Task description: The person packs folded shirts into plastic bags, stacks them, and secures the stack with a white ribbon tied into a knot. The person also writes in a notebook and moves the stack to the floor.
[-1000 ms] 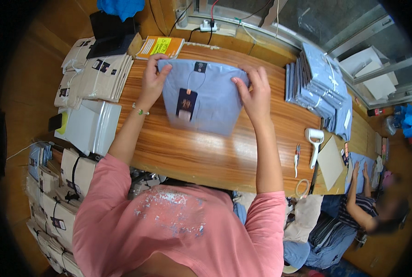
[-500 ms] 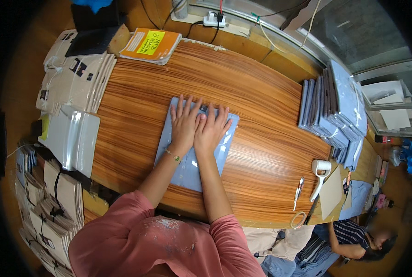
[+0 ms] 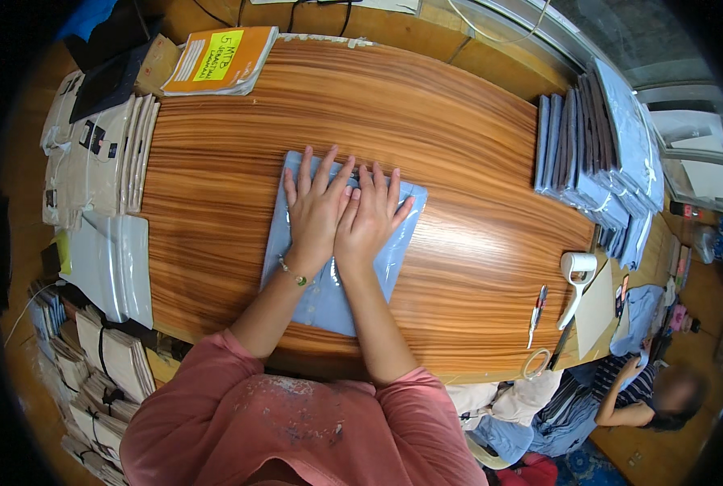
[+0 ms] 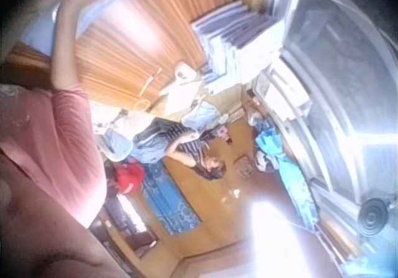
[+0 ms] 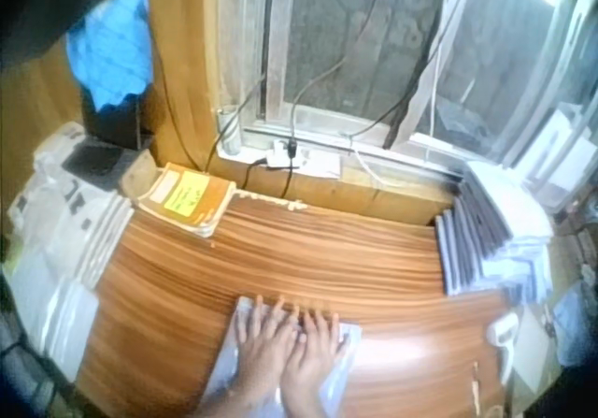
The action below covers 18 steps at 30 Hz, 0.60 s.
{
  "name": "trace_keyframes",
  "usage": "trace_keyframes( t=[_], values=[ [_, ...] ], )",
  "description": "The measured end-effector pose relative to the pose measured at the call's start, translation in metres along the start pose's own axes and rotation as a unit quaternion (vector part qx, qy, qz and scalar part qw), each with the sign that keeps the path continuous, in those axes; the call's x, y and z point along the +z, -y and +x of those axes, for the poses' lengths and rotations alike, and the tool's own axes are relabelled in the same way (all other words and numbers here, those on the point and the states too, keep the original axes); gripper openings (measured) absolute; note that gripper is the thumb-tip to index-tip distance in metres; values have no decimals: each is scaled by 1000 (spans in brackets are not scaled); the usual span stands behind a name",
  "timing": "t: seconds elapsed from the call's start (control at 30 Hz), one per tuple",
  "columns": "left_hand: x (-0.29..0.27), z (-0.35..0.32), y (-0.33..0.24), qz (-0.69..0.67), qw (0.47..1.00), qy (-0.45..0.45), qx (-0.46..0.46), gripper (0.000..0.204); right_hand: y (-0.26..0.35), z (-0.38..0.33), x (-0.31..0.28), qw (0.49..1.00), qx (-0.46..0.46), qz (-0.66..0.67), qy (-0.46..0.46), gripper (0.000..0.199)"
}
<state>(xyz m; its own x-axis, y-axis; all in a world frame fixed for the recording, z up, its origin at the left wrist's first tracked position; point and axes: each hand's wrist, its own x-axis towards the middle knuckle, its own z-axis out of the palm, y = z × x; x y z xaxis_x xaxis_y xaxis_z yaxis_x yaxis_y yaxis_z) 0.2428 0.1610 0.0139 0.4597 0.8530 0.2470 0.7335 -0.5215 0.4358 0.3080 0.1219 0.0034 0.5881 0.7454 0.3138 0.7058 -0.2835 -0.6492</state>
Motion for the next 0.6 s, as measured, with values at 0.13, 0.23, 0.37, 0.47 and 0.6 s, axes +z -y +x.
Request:
trace_keyframes(
  t=[0.13,0.23,0.37,0.47,0.6],
  values=[
    [0,-4,0,2,1000,-7,4,40,0,-4,-2,1000,-4,-1,-3,32],
    [0,-6,-1,2,1000,-10,1,40,1,-6,-3,1000,-4,2,-6,32],
    [2,-8,-1,6,1000,-10,1,41,0,-8,-3,1000,-11,-1,-13,31],
    [2,-11,-2,12,1000,-15,3,40,-2,-10,-2,1000,-16,-1,-23,31],
    [2,-16,-2,11,999,-35,26,39,-6,-14,1,999,-15,-8,-34,30]
  ],
)
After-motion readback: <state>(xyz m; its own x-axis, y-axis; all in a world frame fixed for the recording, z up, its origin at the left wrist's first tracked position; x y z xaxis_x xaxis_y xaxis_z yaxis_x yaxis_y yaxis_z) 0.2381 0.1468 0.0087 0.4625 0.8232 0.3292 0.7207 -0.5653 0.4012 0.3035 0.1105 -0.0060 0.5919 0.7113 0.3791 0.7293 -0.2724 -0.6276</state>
